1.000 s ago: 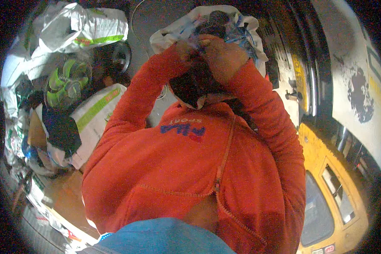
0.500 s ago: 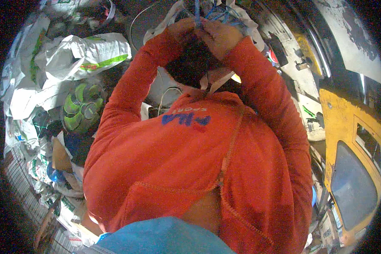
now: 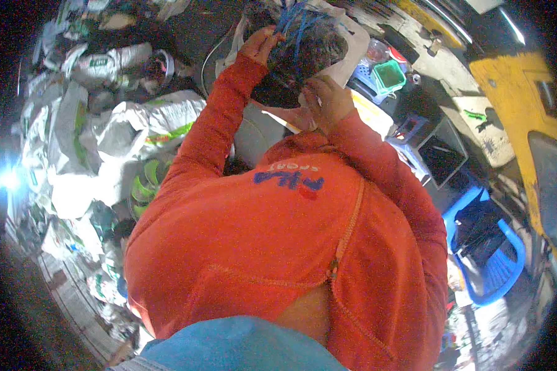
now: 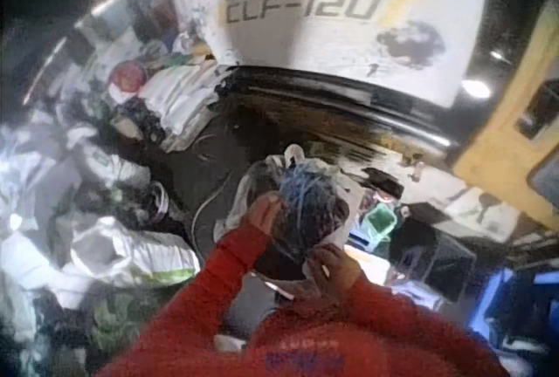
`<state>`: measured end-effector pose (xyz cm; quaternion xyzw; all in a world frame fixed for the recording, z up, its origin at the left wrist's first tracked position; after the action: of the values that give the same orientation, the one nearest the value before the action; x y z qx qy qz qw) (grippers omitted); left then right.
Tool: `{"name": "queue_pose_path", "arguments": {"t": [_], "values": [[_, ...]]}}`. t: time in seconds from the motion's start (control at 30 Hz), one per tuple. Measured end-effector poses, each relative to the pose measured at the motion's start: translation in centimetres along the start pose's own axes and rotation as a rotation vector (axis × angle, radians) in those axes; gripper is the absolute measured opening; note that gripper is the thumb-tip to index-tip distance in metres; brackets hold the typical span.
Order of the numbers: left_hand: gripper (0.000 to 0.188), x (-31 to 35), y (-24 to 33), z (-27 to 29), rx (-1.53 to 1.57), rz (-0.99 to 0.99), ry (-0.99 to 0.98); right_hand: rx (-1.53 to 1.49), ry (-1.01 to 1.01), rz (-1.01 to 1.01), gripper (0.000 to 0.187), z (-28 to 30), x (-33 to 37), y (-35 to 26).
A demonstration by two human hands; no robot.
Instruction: The person repeatedly gathers the top of a white plastic bag filled with dark items and ties it closed using blue plastic ties. The person adjusts the bag and ties multiple times to secure the contents.
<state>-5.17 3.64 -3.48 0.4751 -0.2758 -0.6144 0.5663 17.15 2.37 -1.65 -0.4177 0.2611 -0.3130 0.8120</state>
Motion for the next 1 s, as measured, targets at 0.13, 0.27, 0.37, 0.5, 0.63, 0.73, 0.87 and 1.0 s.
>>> {"name": "queue_pose_path", "arguments": {"t": [0.13,0.27,0.37,0.5,0.63,0.73,0.87,1.0], "values": [[0.013,-0.4,0.4,-0.2,-0.218,-0.203,-0.023,0.188,0.078,-0.122,0.022,-1.4,-0.7,-1.2],[0.007,-0.2,0.4,-0.2,-0.586,-0.342,-0.116,0.429,0.108,-0.208,0.024,-3.4,-0.7,-3.7],[0.007,0.4,0.1,-0.4,-0.6,-0.394,-0.105,0.584,0.203,-0.349,0.025,-4.9,-1.1,-4.5],[0.01,1.1,-0.3,-0.5,-0.484,-0.421,-0.06,0.224,0.362,-0.455,0.02,-6.1,-1.1,-4.0],[0.007,0.5,-0.1,0.3,-0.319,-0.482,-0.133,0.588,0.278,-0.004,0.014,-6.6,-1.0,-4.5],[0.007,0.4,0.3,1.3,-0.21,-0.52,-0.104,-0.663,0.462,-0.726,0.016,-7.7,-0.3,-2.7],[0.004,0.5,0.6,2.1,-0.14,-0.467,-0.103,-0.55,0.67,-0.583,0.028,-10.0,-1.0,-3.1],[0.003,0.7,0.6,2.3,-0.083,-0.522,-0.136,0.127,0.829,-0.464,0.036,-12.0,-2.0,-3.7]]}}
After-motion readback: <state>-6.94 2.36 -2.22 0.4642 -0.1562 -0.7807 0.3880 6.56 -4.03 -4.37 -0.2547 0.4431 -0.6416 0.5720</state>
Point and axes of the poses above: each hand's wrist, its own x-axis away from the middle knuckle, its own z-axis out of the back of the hand, y = z × x, the point moved 2 cm from there along -x, towards the middle knuckle, and after that the axes turned 5 degrees about -y, right-handed, at the moved point
